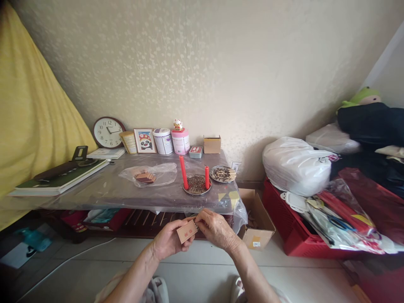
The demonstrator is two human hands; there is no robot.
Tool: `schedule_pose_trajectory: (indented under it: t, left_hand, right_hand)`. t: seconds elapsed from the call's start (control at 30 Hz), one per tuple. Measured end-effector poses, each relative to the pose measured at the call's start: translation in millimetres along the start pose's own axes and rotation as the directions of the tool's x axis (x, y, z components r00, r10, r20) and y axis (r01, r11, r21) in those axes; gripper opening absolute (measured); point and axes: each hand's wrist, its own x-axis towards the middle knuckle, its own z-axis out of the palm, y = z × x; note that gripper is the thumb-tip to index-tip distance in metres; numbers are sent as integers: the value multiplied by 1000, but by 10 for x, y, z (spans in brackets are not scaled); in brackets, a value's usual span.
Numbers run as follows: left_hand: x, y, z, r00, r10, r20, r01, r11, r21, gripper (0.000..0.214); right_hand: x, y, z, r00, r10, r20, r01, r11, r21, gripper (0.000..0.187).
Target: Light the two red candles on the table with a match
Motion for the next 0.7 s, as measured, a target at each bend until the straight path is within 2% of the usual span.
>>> schedule_pose_trajectory:
  t: [0.2, 0.37, 0.53, 0.7]
  left_hand:
    - [6, -9, -2, 999, 32, 12, -32, 999, -19, 35]
    - [8, -22, 22, 994, 103, 45, -99, 992, -79, 37]
    - [7, -23, 29, 990, 134, 49, -127, 984, -128, 39]
    - [-10, -4, 66, 986, 158, 50, -151, 981, -122, 39]
  right_hand:
    - [2, 27, -23, 998, 53, -16, -51, 997, 64, 12]
    - [22, 26, -21, 982, 173, -73, -147, 949, 278, 9]
    - [48, -7, -1, 941, 338, -15, -261, 754, 603, 18]
    - [76, -30, 44, 892, 448, 48, -317, 546, 775, 26]
